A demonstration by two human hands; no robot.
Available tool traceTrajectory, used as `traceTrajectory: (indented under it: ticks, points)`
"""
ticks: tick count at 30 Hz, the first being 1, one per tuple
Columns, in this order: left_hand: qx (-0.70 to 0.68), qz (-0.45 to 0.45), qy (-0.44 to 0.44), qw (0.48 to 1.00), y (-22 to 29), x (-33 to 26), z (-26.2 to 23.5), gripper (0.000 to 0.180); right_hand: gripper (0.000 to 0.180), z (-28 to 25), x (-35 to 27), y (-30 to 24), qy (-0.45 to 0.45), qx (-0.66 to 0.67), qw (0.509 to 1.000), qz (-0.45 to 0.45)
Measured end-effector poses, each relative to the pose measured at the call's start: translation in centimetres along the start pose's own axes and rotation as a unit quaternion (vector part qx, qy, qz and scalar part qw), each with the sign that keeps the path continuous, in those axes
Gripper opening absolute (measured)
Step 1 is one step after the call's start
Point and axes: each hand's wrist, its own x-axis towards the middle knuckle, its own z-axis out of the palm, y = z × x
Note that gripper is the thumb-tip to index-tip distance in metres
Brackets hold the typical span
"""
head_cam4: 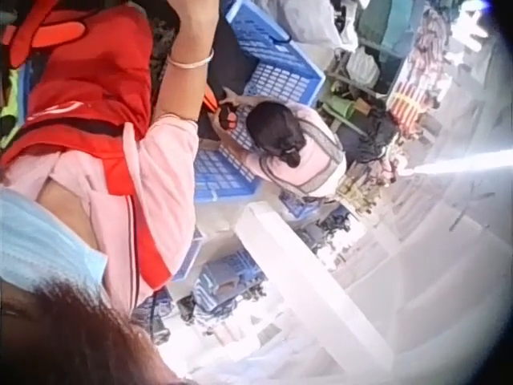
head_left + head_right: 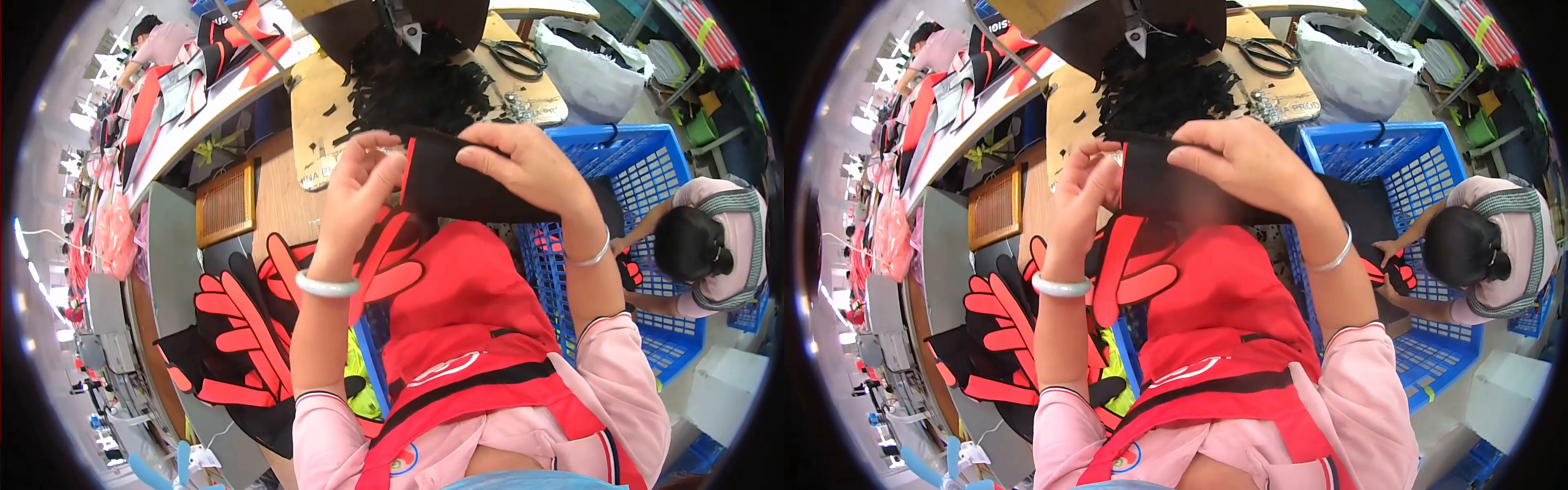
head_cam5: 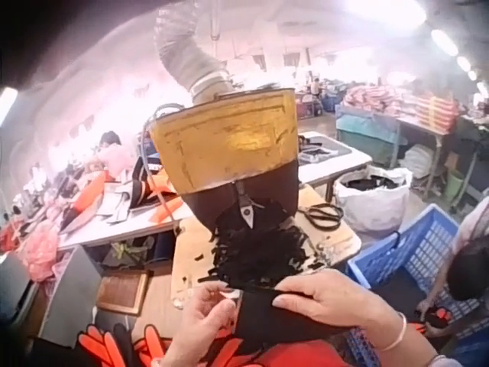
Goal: Trimming and sorting components for life vests at a factory workstation.
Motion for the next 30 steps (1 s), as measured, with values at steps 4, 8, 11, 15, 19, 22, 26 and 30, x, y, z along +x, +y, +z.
traceTrajectory:
  ticks: [4, 8, 11, 15, 19, 22, 26, 30]
  points:
    - [0.033, 0.01, 0.031, 0.999, 0.1, 4.2, 0.4, 0.021, 0.028, -2.0, 2.8, 1.8, -0.023, -0.023, 0.999, 0.011]
    - [0.082, -0.007, 0.014, 0.997, 0.3, 7.0, 0.3, 0.023, 0.034, -3.3, 4.7, 2.8, -0.023, -0.095, 0.995, -0.005]
    - [0.097, -0.009, 0.016, 0.995, 0.0, 8.8, 0.2, 0.021, 0.033, -4.1, 6.0, 3.6, -0.035, -0.112, 0.993, -0.015]
    - [0.096, -0.028, 0.025, 0.995, 0.1, 10.7, 0.4, 0.013, 0.04, -5.4, 7.7, 4.7, -0.065, -0.111, 0.992, 0.006]
    - [0.076, -0.046, 0.038, 0.995, 0.3, 12.2, 0.2, 0.011, 0.039, -5.9, 9.5, 6.3, -0.058, -0.112, 0.991, -0.031]
    - [0.04, -0.048, 0.039, 0.997, -0.1, 12.7, 0.0, 0.012, 0.04, -6.5, 10.3, 6.5, -0.069, -0.121, 0.99, -0.034]
    - [0.004, -0.042, 0.046, 0.998, -0.3, 12.9, 0.4, 0.011, 0.039, -7.0, 10.5, 5.4, -0.087, -0.112, 0.99, -0.023]
    - [-0.051, -0.05, 0.06, 0.996, -0.6, 13.4, 0.5, 0.009, 0.039, -6.6, 11.1, 6.3, -0.072, -0.112, 0.991, -0.032]
